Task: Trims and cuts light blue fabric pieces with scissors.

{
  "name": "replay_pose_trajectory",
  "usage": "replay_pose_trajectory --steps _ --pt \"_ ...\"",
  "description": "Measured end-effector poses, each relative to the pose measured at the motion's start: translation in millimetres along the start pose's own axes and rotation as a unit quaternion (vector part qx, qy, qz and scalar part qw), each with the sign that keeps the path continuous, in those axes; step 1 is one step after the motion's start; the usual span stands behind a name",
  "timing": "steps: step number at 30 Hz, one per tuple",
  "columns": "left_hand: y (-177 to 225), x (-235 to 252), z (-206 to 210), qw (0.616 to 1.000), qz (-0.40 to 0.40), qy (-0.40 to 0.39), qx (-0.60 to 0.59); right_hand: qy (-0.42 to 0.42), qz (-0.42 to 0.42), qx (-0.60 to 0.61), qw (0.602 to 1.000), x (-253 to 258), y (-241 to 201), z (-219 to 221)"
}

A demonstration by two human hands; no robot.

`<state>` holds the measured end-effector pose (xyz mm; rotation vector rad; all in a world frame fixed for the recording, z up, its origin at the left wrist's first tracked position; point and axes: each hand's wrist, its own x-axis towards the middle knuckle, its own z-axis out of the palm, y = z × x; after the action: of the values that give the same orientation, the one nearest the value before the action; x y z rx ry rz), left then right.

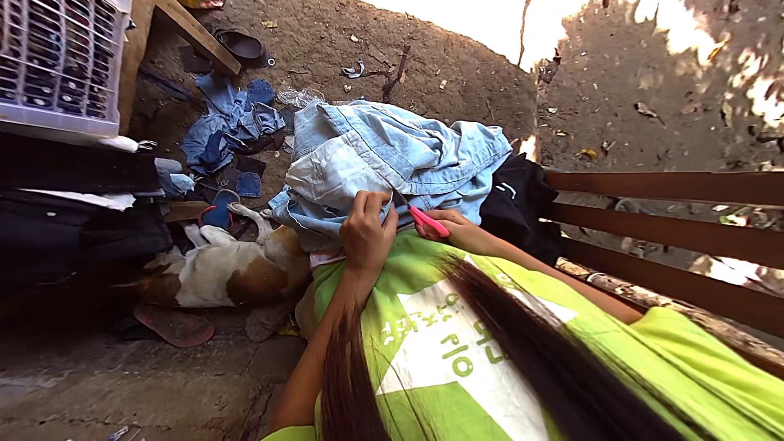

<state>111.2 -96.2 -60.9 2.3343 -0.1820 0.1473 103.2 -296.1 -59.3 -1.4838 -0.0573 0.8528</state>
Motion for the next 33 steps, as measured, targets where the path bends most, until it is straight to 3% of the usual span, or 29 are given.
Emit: replay_pose_trajectory --steps 3,10,17,23,28,33 --pt "-1.6 3.0 0.3 1.0 -0.027 0.0 -0.014 -0.006 0.015 0.008 1.0 1.7 -3.7 0.6" --pt "-2.5 2.0 2.3 1.0 0.0 0.013 -0.007 0.006 0.032 0.013 0.999 6.6 -7.1 3.5" --pt "-1.5 0.8 -0.1 1.0 0.005 0.018 0.002 0.03 -0.041 -0.013 0.999 0.1 8.5 5.9" --pt "-1.6 0.0 0.2 1.0 0.012 0.018 0.005 0.019 0.01 0.026 0.999 3.2 2.6 7.1" --pt "-2.1 1.0 0.3 1.0 0.012 0.018 0.009 0.026 -0.035 0.018 0.999 1.3 9.8 6.6" --pt "-1.4 1.0 0.5 1.0 0.015 0.017 0.009 0.012 0.015 0.046 0.999 3.1 1.5 7.1"
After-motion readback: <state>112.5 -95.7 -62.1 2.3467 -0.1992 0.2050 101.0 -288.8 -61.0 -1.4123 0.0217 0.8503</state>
